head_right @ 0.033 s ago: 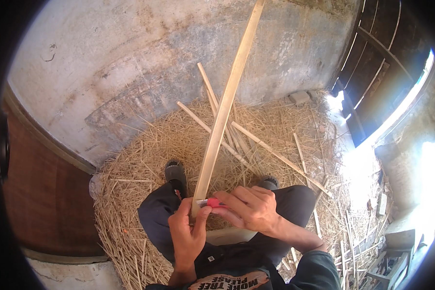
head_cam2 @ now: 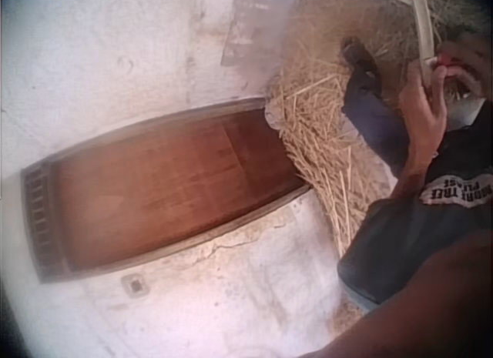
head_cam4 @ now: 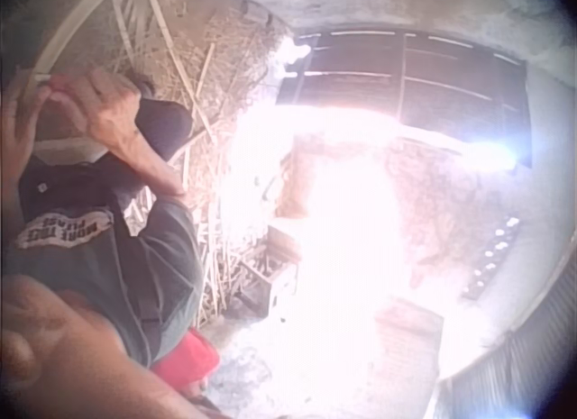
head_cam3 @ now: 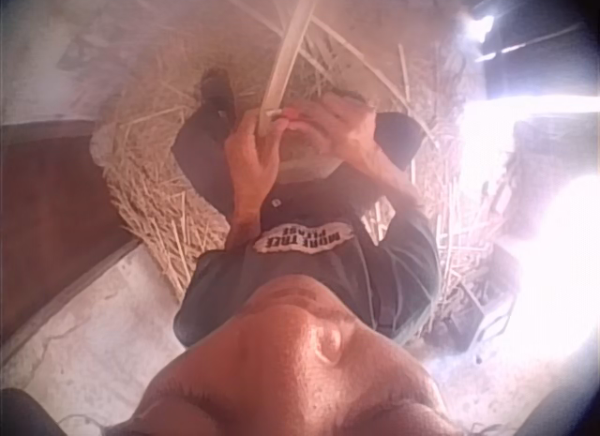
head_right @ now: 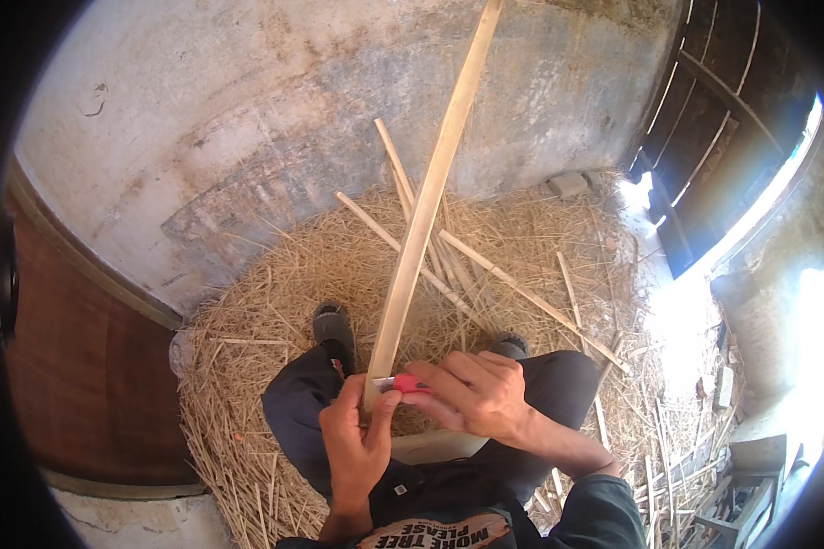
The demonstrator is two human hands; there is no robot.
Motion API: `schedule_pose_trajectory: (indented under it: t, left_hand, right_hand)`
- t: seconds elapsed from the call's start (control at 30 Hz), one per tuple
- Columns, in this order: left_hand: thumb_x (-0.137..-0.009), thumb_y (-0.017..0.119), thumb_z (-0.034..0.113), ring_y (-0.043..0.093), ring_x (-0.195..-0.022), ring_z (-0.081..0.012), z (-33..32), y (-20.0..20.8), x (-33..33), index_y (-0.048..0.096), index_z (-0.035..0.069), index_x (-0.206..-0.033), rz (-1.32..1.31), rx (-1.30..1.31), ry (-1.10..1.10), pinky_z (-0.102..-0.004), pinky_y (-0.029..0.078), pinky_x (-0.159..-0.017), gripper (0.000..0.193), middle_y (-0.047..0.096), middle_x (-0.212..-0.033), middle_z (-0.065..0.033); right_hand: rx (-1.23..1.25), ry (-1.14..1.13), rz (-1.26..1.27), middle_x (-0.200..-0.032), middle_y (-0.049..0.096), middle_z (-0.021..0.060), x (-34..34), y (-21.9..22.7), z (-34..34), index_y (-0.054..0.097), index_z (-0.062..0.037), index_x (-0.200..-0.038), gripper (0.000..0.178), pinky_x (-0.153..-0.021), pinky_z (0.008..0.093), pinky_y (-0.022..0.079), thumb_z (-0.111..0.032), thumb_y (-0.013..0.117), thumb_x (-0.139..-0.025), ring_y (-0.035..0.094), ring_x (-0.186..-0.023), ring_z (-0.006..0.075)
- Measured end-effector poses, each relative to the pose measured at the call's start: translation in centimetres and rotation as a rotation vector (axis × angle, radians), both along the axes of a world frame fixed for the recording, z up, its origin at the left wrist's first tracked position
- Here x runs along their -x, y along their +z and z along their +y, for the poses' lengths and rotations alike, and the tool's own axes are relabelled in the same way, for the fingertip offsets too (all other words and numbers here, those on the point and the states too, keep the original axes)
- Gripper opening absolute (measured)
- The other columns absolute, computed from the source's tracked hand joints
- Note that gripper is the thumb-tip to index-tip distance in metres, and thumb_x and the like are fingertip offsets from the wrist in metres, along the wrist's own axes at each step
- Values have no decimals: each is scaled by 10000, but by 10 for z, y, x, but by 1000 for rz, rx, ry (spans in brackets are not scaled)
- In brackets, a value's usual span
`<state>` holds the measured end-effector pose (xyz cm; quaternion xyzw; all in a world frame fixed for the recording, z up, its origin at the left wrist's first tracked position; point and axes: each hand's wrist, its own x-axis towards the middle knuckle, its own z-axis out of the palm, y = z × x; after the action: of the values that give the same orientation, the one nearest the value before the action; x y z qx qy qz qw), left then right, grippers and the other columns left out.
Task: The person sits on a straw-covered floor and uses a red utility knife to shave thin strips from a long bamboo pole. They hold the pole with their left hand and scrape the blade along its length with their right hand, producing wood shavings that fall onto the straw.
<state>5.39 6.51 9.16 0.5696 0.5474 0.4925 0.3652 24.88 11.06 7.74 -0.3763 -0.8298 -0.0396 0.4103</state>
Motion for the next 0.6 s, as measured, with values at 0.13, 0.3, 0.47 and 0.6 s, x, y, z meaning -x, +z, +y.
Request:
schedule_pose_trajectory:
  t: [0.13, 0.3, 0.47, 0.6]
  left_hand:
    - [-1058, 755, 162, 491, -645, -17, 0, 3, 1, 722, -21, -1076, 23, -6, -2, -241, 366, -522, 186, 631, -727, 3]
    - [-1060, 750, 171, 479, -630, -17, -1, 1, 1, 723, -18, -1065, 52, -47, 16, -245, 349, -516, 191, 617, -703, 6]
    - [-1056, 754, 181, 488, -621, -24, -4, -2, 1, 724, -15, -1058, 23, -23, 26, -251, 356, -515, 198, 627, -700, -5]
    - [-1052, 754, 168, 496, -611, -28, -6, 1, 1, 724, -13, -1042, 93, -35, 44, -256, 363, -511, 184, 638, -698, -24]
  right_hand:
    - [-2, 1, -15, -728, 585, -47, 0, 0, 1, 821, -158, -1103, 375, -523, 282, 481, -385, 907, -817, 618, -573, 120]
    - [-11, -1, -7, -725, 584, -47, -1, 2, 2, 823, -155, -1098, 373, -520, 284, 478, -387, 908, -819, 618, -574, 119]
    - [-13, -1, -1, -721, 582, -48, -1, 2, 2, 823, -150, -1089, 369, -514, 285, 472, -390, 907, -822, 609, -565, 122]
    - [-16, 2, 8, -711, 577, -50, -1, 1, 4, 824, -149, -1077, 362, -508, 286, 468, -392, 907, -822, 604, -559, 122]
